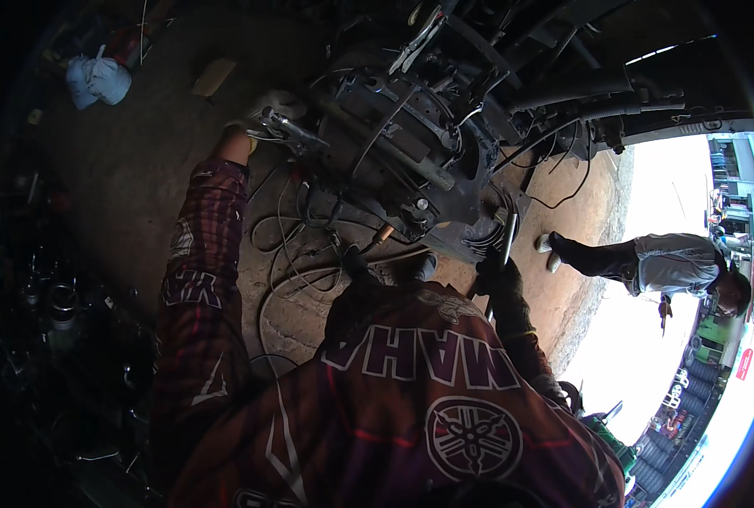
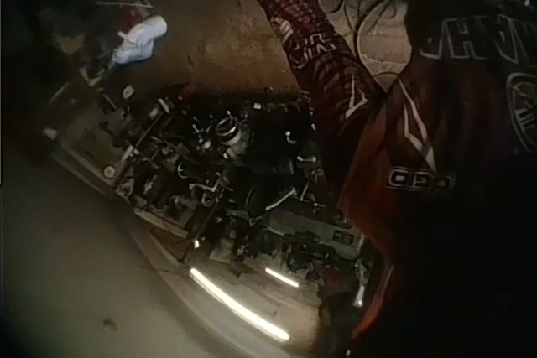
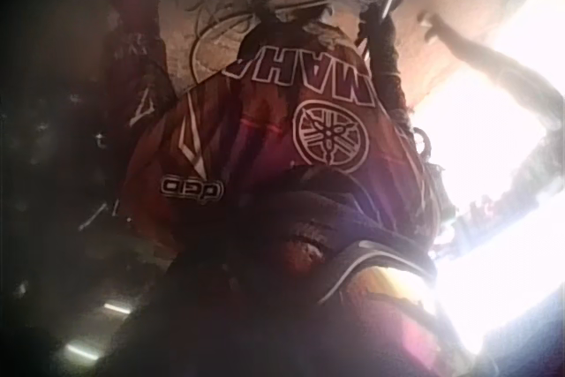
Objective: The person puts on gloves, retrieves metal rods, and bends them into shape using a metal pipe on a bending jig.
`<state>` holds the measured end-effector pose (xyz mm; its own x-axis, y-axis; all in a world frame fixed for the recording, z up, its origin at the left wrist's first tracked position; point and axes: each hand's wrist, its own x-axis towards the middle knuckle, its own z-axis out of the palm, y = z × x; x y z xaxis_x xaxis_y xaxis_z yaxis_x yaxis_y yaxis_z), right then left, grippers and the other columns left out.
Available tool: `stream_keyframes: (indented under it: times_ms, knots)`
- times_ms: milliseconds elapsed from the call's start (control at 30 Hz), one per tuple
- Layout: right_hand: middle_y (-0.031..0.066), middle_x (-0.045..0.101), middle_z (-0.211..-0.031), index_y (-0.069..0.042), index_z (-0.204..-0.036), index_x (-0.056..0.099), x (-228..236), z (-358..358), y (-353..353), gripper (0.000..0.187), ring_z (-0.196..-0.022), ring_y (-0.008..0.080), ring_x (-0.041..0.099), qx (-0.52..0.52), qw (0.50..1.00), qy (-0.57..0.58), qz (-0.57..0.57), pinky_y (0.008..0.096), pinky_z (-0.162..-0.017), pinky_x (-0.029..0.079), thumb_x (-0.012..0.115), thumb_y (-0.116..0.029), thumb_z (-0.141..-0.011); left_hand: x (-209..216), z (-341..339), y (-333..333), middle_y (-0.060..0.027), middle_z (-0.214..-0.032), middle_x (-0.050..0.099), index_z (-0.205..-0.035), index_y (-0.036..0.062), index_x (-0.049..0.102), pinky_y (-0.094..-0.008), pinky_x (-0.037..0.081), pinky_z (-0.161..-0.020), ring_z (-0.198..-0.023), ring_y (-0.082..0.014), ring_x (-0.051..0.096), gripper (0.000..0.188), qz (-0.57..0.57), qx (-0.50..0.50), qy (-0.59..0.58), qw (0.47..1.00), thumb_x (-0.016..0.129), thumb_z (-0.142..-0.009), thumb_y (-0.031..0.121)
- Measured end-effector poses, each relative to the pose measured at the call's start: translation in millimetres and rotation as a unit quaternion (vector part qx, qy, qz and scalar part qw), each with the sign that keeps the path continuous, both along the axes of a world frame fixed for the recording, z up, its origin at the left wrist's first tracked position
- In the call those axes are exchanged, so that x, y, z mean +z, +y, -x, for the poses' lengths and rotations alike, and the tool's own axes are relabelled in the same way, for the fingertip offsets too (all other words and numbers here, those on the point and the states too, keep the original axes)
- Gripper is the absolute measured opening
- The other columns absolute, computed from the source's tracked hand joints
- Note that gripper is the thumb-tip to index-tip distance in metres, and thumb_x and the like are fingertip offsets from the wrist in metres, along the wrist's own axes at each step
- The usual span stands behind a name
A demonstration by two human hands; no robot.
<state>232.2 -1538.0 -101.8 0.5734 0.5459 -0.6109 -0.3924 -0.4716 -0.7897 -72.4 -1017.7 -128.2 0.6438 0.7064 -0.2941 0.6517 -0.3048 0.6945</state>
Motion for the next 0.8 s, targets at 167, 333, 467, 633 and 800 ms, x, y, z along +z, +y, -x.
stream_keyframes:
  times_ms: [167,333,467,633,800]
  knots:
    - [0.0013,0.056,-0.084,-0.015,-0.12,0.053,-7,0,-14,0.021,-0.055,0.0129,0.052,-0.035,0.998,0.043,0.038,0.0281,-0.045,0.042,0.056,-0.018,-0.099,-38,15,12,-0.0093,-0.111,0.068,-0.123,0.003,0.065,-0.0292,0.053,-0.083,-0.096,-0.0141,0.066,0.032,-0.059,0.02,0.014,0.998,0.061,-0.098,0.023]
    - [0.0006,0.056,-0.081,-0.012,-0.124,0.055,-14,-5,-16,0.026,-0.054,0.0121,0.053,-0.039,0.997,0.064,-0.002,0.0264,-0.045,0.043,0.053,-0.013,-0.098,-90,62,32,-0.0075,-0.099,0.07,-0.118,0.0028,0.067,-0.0269,0.054,-0.076,-0.087,-0.0109,0.067,0.031,-0.202,0.049,0.039,0.977,0.064,-0.097,0.026]
    - [0.0006,0.058,-0.081,-0.01,-0.121,0.056,-24,-10,-12,0.024,-0.055,0.0105,0.053,-0.018,0.998,0.053,-0.008,0.0254,-0.045,0.043,0.056,-0.019,-0.098,-88,116,-6,-0.006,-0.087,0.071,-0.112,0.0029,0.069,-0.0262,0.053,-0.068,-0.078,-0.0096,0.067,0.03,-0.189,0.143,0.041,0.971,0.066,-0.096,0.028]
    - [-0.0011,0.057,-0.075,-0.01,-0.113,0.06,-23,-21,-22,0.028,-0.055,0.0094,0.053,-0.028,0.998,0.024,0.05,0.0257,-0.045,0.044,0.062,-0.035,-0.099,20,59,-215,-0.0032,-0.073,0.064,-0.093,0.002,0.069,-0.0294,0.047,-0.054,-0.059,-0.0117,0.059,0.025,0.171,0.248,0.02,0.953,0.065,-0.094,0.027]
    - [-0.0007,0.058,-0.074,-0.009,-0.105,0.062,-46,-42,-37,0.033,-0.056,0.0096,0.055,0.016,0.998,0.045,0.029,0.0264,-0.046,0.046,0.064,-0.041,-0.098,43,-2,-342,-0.0092,-0.081,0.069,-0.097,0.0025,0.07,-0.0349,0.052,-0.068,-0.072,-0.0206,0.067,0.026,0.09,-0.004,-0.03,0.996,0.065,-0.094,0.028]
